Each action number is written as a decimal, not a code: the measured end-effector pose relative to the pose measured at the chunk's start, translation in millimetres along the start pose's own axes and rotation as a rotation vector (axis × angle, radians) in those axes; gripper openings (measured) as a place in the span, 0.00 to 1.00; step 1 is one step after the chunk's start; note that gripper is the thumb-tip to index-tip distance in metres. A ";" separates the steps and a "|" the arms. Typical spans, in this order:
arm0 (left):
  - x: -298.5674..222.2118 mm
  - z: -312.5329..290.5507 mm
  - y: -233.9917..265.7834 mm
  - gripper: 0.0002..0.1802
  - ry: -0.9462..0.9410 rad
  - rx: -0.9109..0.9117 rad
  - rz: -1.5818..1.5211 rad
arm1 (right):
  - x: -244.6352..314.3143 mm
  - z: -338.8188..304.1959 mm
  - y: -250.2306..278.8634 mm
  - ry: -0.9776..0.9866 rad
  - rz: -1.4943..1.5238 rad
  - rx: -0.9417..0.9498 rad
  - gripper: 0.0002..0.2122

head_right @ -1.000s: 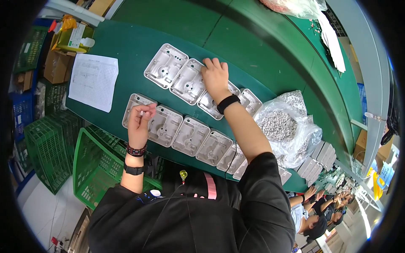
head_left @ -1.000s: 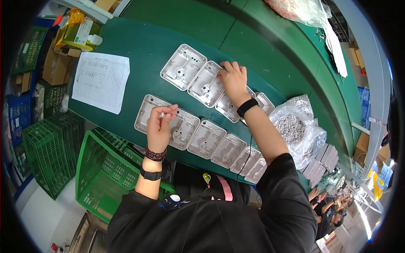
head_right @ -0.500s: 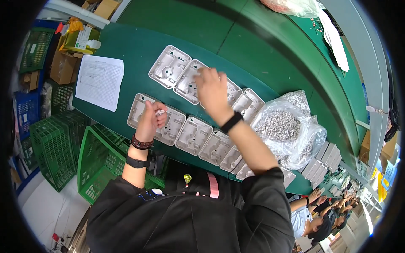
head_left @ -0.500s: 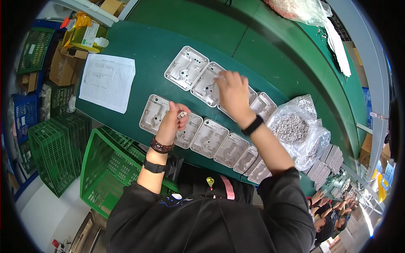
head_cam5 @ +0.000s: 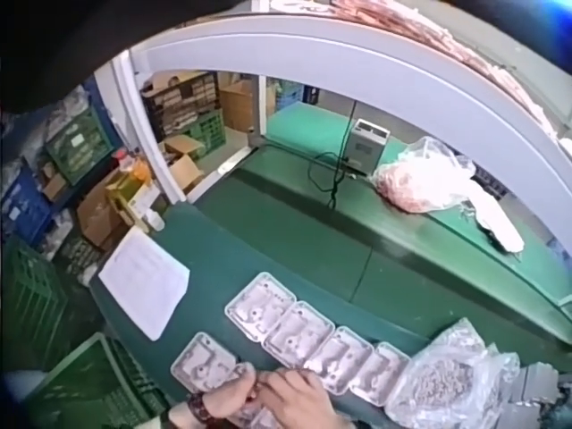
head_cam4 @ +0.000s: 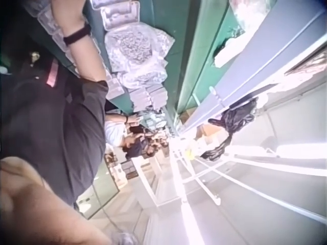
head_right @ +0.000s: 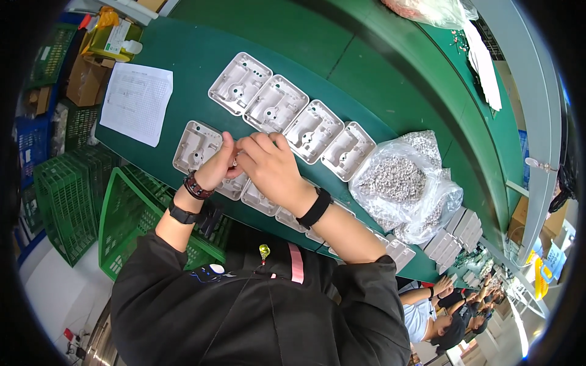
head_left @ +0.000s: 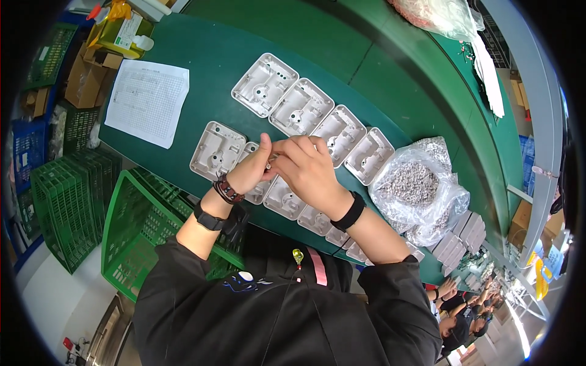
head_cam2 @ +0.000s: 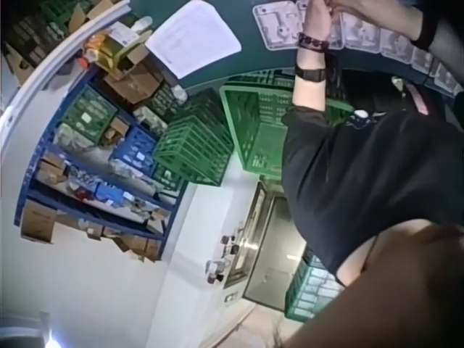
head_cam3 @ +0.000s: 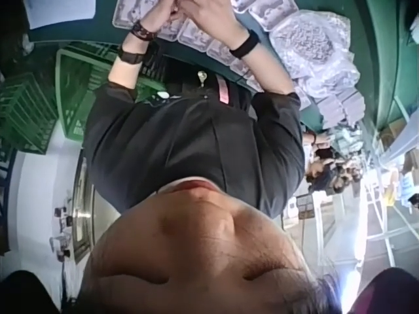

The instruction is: The person takes white plastic housings from a green basket and places them on a table, then inserts small white components from a bag into each housing by hand.

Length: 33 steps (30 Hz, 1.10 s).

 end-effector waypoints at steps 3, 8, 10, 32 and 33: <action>-3.3 -4.1 38.3 0.34 -0.119 -0.214 0.090 | -7.8 23.1 4.0 -0.021 0.000 -0.029 0.07; -39.6 -62.1 120.9 0.17 -0.395 -0.901 -0.028 | -92.7 90.0 -14.1 -0.246 -0.163 -0.195 0.05; -34.5 -96.8 148.6 0.15 -0.518 -1.163 -0.191 | -112.7 107.1 -38.5 -0.227 -0.222 -0.166 0.04; 20.1 -128.2 137.2 0.06 -0.377 -1.165 -0.317 | -128.7 114.0 -93.8 -0.404 -0.716 0.014 0.04; 21.0 -129.5 136.0 0.05 -0.360 -1.172 -0.305 | -128.3 115.8 -89.3 -0.394 -0.673 -0.020 0.04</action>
Point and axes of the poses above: each hand's wrist, its own z-axis towards the middle knuckle, its own y-axis out of the back of the hand, x = y × z, the point moved 10 cm from there along z, towards the middle knuckle, and after that the axes turned 13 degrees about -y, right-handed, at the moved point
